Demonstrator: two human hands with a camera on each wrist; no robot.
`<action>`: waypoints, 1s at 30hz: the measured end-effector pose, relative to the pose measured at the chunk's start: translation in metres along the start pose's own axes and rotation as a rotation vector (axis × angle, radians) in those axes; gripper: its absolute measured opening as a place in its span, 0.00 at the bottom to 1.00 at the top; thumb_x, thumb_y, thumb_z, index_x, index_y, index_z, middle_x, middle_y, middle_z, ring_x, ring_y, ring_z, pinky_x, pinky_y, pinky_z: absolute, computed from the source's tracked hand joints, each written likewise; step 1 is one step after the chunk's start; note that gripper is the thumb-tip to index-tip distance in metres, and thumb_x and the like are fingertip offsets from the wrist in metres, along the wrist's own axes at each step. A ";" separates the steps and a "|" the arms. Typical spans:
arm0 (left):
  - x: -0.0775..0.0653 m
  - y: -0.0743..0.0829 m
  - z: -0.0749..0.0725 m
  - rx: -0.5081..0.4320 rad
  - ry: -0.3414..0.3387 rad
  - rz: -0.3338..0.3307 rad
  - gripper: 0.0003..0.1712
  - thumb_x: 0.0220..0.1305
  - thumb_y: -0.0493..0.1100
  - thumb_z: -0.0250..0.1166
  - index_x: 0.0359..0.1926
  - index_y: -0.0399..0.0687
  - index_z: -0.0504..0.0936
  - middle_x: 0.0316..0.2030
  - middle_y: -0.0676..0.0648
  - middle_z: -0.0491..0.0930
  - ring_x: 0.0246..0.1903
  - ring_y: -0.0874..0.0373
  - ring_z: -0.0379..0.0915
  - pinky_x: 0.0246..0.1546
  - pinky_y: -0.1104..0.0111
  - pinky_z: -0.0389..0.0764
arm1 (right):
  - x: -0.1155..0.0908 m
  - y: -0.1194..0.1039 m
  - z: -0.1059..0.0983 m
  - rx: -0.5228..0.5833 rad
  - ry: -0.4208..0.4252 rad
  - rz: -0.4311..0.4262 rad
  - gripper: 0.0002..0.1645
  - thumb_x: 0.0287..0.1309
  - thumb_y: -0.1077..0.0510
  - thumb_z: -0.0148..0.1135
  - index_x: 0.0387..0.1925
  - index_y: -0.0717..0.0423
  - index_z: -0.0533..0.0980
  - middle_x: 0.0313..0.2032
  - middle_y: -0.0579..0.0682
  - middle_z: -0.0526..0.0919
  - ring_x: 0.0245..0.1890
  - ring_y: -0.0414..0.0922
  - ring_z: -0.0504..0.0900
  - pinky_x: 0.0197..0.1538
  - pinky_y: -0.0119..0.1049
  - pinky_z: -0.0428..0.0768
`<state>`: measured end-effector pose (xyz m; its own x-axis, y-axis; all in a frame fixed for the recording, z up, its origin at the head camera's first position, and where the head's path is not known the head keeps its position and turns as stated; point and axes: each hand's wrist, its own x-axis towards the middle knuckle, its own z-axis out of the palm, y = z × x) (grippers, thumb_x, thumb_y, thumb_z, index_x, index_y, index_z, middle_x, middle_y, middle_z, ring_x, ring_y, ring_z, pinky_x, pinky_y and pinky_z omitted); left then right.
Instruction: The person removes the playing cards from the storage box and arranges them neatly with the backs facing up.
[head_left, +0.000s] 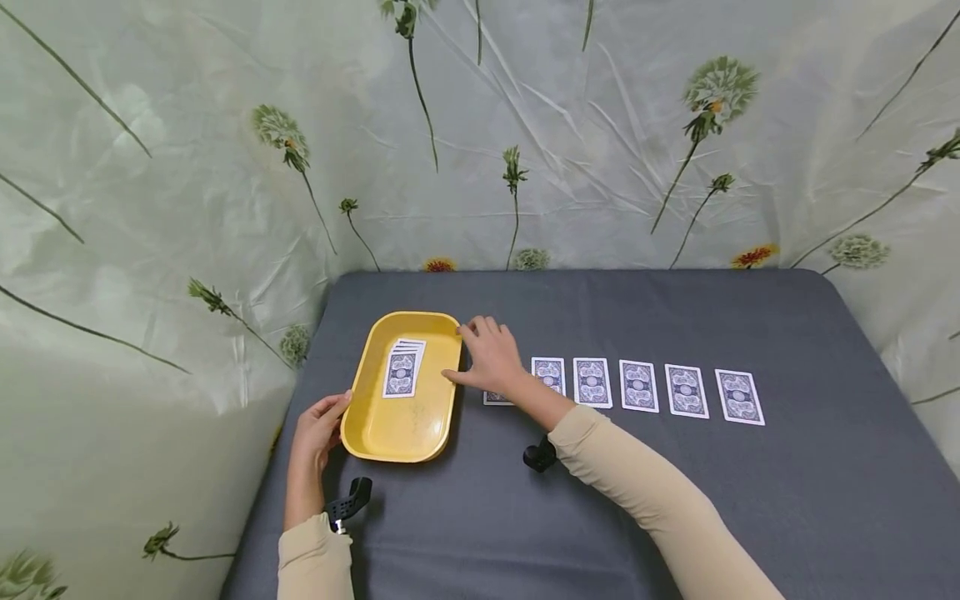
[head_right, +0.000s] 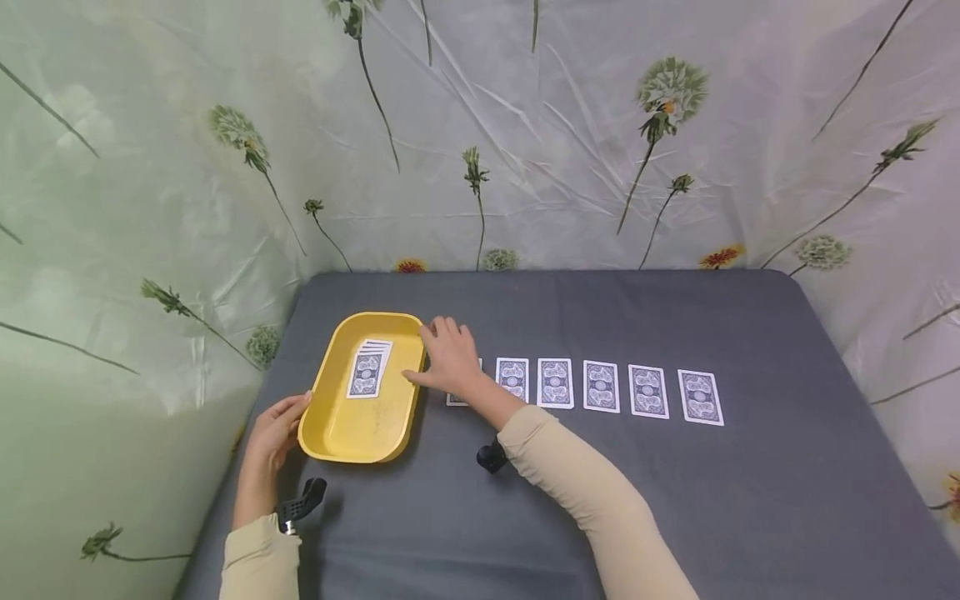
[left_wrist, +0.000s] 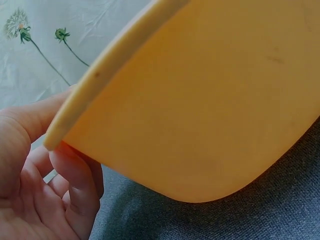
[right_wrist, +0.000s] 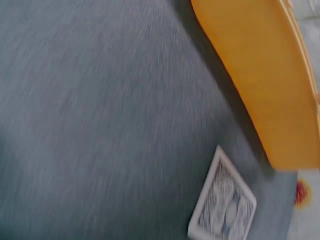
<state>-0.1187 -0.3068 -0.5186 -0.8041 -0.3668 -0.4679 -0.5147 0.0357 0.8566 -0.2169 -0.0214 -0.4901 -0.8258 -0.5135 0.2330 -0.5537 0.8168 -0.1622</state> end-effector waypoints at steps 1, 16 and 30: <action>0.000 0.000 -0.001 0.000 0.003 0.004 0.19 0.54 0.60 0.64 0.37 0.51 0.78 0.24 0.59 0.75 0.24 0.66 0.73 0.26 0.72 0.75 | 0.003 -0.006 0.003 -0.013 -0.002 -0.007 0.44 0.42 0.24 0.57 0.53 0.49 0.72 0.45 0.50 0.70 0.42 0.46 0.69 0.40 0.39 0.69; 0.005 0.002 -0.005 0.016 0.027 -0.001 0.24 0.52 0.61 0.65 0.39 0.48 0.78 0.25 0.59 0.75 0.23 0.65 0.72 0.25 0.72 0.75 | 0.029 -0.063 0.028 -0.112 -0.119 -0.160 0.43 0.37 0.24 0.61 0.48 0.49 0.72 0.42 0.48 0.72 0.49 0.47 0.68 0.59 0.45 0.60; 0.008 -0.003 0.000 0.002 0.029 0.011 0.25 0.55 0.58 0.65 0.42 0.43 0.77 0.26 0.57 0.75 0.23 0.65 0.72 0.24 0.72 0.75 | 0.044 -0.076 0.041 -0.045 -0.293 -0.079 0.52 0.35 0.23 0.63 0.57 0.50 0.67 0.47 0.50 0.69 0.49 0.46 0.66 0.56 0.42 0.63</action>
<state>-0.1234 -0.3099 -0.5245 -0.8011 -0.3928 -0.4516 -0.5062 0.0419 0.8614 -0.2153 -0.1170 -0.5071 -0.7800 -0.6242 -0.0440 -0.6173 0.7790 -0.1101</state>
